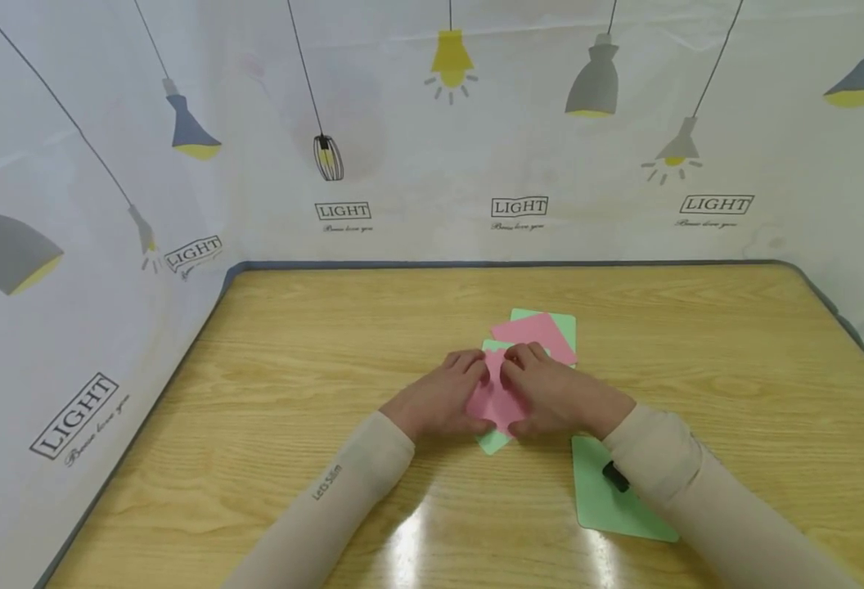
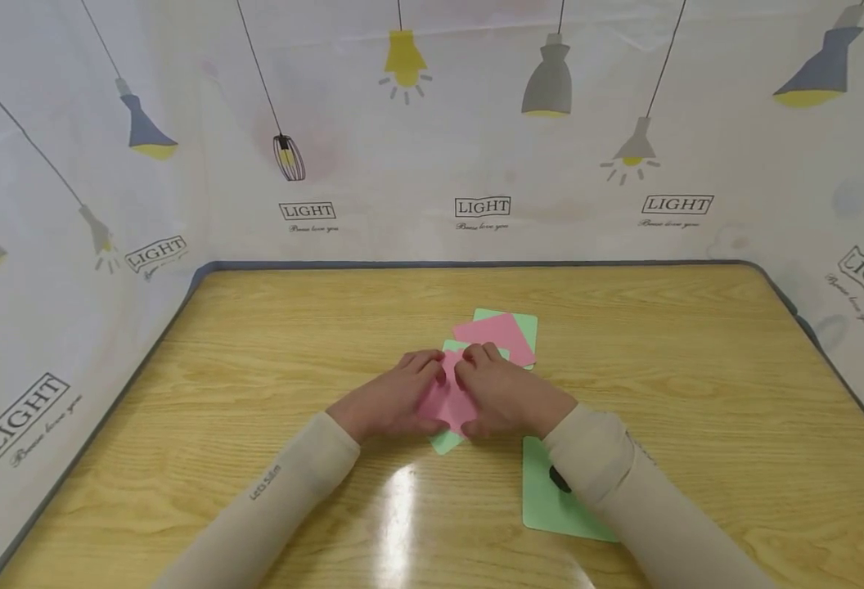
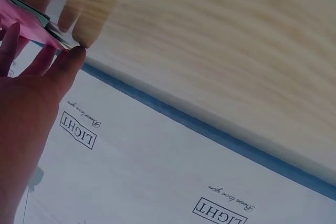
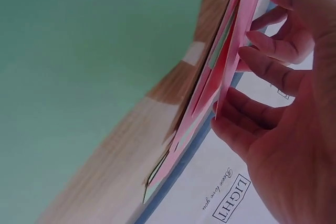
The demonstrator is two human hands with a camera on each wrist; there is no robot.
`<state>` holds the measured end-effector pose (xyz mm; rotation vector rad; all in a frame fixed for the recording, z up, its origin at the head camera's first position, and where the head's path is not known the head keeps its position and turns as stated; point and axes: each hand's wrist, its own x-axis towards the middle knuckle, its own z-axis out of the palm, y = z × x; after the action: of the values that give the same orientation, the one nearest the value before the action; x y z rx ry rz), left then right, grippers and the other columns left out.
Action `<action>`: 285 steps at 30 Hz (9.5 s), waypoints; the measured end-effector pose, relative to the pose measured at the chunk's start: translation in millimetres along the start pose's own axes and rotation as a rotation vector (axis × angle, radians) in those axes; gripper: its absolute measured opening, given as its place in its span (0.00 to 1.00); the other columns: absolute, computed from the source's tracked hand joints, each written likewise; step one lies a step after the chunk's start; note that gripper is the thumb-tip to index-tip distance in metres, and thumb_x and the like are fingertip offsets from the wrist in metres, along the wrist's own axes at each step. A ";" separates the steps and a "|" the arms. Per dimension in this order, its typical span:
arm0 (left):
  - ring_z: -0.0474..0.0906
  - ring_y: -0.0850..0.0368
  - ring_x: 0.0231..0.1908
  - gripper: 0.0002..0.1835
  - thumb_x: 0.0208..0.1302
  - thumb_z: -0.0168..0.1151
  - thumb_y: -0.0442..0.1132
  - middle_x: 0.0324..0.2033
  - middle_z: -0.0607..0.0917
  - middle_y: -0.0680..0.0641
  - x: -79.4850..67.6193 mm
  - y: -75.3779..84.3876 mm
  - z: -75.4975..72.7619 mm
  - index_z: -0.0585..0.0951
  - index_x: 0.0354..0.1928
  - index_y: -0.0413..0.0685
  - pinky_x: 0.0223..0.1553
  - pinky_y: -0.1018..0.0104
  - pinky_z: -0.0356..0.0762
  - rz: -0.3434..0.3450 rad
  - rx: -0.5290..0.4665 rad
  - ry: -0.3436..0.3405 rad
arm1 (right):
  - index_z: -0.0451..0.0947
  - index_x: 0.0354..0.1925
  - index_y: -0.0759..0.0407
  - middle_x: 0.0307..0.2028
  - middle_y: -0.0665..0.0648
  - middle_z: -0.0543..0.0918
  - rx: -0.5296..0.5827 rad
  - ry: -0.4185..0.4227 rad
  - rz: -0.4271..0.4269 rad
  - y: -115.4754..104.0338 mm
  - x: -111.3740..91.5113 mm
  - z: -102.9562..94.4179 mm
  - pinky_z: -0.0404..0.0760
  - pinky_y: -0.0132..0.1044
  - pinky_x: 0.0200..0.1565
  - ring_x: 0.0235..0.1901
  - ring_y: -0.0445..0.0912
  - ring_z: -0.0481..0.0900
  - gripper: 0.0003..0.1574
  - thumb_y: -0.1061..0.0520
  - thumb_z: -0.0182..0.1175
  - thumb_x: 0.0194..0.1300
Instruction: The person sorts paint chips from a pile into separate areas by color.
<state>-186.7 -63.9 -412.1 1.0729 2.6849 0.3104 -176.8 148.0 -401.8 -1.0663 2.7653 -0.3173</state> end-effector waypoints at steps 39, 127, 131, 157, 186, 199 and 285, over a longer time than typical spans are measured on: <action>0.63 0.43 0.62 0.29 0.45 0.76 0.53 0.59 0.68 0.42 -133.6 -11.5 -10.1 0.74 0.46 0.50 0.56 0.48 0.70 -0.115 -0.051 0.019 | 0.73 0.52 0.54 0.60 0.59 0.67 0.000 0.005 -0.237 -113.8 26.7 27.9 0.70 0.34 0.57 0.59 0.49 0.64 0.32 0.37 0.65 0.58; 0.46 0.48 0.73 0.47 0.63 0.57 0.67 0.74 0.53 0.43 7.6 0.3 -6.4 0.57 0.75 0.47 0.69 0.57 0.51 -0.068 0.065 -0.081 | 0.68 0.61 0.65 0.53 0.67 0.67 0.037 -0.016 0.226 -8.0 3.7 -3.8 0.73 0.52 0.50 0.53 0.59 0.64 0.48 0.41 0.73 0.51; 0.45 0.48 0.73 0.45 0.65 0.56 0.65 0.74 0.52 0.42 8.2 0.8 -5.8 0.57 0.75 0.47 0.70 0.58 0.49 -0.076 0.068 -0.089 | 0.67 0.61 0.65 0.53 0.67 0.66 0.054 -0.015 0.233 -6.7 4.5 -3.8 0.72 0.51 0.51 0.53 0.60 0.63 0.47 0.44 0.73 0.51; 0.40 0.43 0.74 0.50 0.60 0.61 0.66 0.75 0.49 0.40 12.0 -0.2 -3.5 0.55 0.75 0.45 0.70 0.58 0.48 0.000 0.101 -0.021 | 0.63 0.65 0.67 0.59 0.66 0.65 -0.001 0.027 0.111 -1.9 3.0 0.3 0.76 0.47 0.54 0.57 0.58 0.64 0.50 0.40 0.69 0.54; 0.62 0.52 0.55 0.33 0.48 0.74 0.53 0.53 0.66 0.49 -81.8 -3.4 -36.5 0.72 0.54 0.51 0.47 0.63 0.75 -0.091 -0.033 -0.081 | 0.71 0.59 0.56 0.63 0.62 0.64 0.214 0.018 -0.149 -70.1 17.9 6.5 0.72 0.41 0.57 0.62 0.54 0.61 0.38 0.43 0.69 0.54; 0.64 0.51 0.46 0.36 0.39 0.79 0.60 0.47 0.68 0.48 -126.7 -2.4 -31.7 0.74 0.44 0.46 0.39 0.60 0.76 -0.199 -0.073 -0.080 | 0.72 0.55 0.54 0.63 0.60 0.65 0.121 -0.056 -0.250 -110.0 30.7 20.2 0.71 0.35 0.58 0.63 0.51 0.61 0.35 0.40 0.69 0.54; 0.65 0.47 0.55 0.35 0.58 0.66 0.61 0.57 0.68 0.44 -10.5 23.0 -0.5 0.72 0.60 0.46 0.54 0.58 0.72 -0.003 0.189 0.053 | 0.70 0.58 0.58 0.65 0.57 0.64 0.245 -0.065 -0.040 10.4 11.2 -1.2 0.69 0.46 0.60 0.64 0.52 0.59 0.42 0.49 0.76 0.48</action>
<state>-164.6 -55.0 -403.7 1.1259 2.8085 0.0859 -191.9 148.0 -404.1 -1.0504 2.5678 -0.5973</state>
